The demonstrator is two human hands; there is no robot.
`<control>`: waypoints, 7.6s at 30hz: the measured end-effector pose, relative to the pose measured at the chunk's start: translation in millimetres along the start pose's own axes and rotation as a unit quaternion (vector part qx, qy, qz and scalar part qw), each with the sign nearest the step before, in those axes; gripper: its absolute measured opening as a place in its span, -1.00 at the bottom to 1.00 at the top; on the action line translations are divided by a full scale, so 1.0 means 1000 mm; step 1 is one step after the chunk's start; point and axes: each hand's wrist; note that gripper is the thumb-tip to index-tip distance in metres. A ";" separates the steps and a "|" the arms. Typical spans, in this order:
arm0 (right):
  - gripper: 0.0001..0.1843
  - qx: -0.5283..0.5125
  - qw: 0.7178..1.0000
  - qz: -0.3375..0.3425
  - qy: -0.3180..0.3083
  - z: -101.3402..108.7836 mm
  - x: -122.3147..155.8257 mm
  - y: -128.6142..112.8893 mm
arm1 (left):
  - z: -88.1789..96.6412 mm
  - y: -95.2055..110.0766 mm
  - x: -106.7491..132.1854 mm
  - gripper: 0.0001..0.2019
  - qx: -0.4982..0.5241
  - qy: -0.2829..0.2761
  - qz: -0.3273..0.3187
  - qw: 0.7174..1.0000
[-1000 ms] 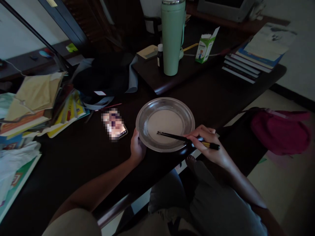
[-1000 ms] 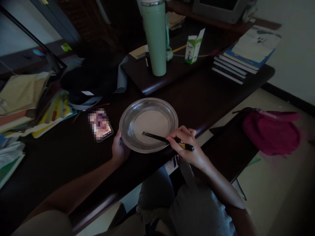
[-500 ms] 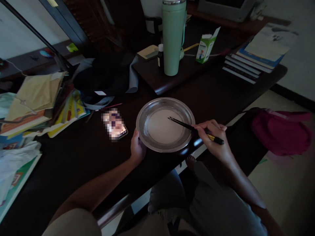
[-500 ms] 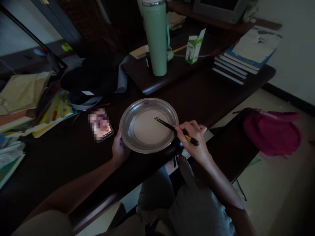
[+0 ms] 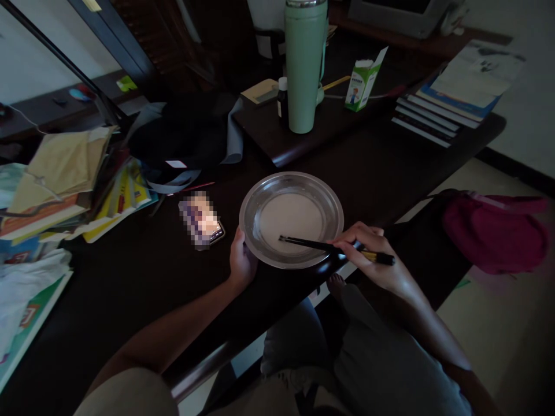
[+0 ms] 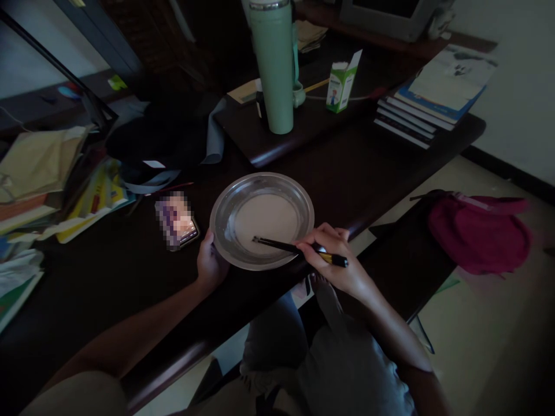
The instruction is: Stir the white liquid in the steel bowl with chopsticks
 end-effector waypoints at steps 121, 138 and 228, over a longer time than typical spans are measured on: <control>-0.67 -0.012 0.999 -0.013 0.035 0.005 -0.001 -0.004 | 0.000 0.012 0.003 -0.65 -0.003 0.001 -0.008 1.000; -0.67 0.068 0.987 -0.018 0.145 0.000 -0.006 -0.003 | 0.003 0.018 0.005 -0.63 -0.001 0.008 -0.009 1.000; -0.72 0.011 0.993 -0.044 0.111 0.016 0.006 0.010 | 0.003 0.005 0.001 -0.62 0.005 0.019 0.007 1.000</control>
Point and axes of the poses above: each hand's wrist, its own x-axis away from the middle knuckle, its own z-axis out of the back of the hand, y = z × x, and after that the axes turned 1 degree about y, right-handed
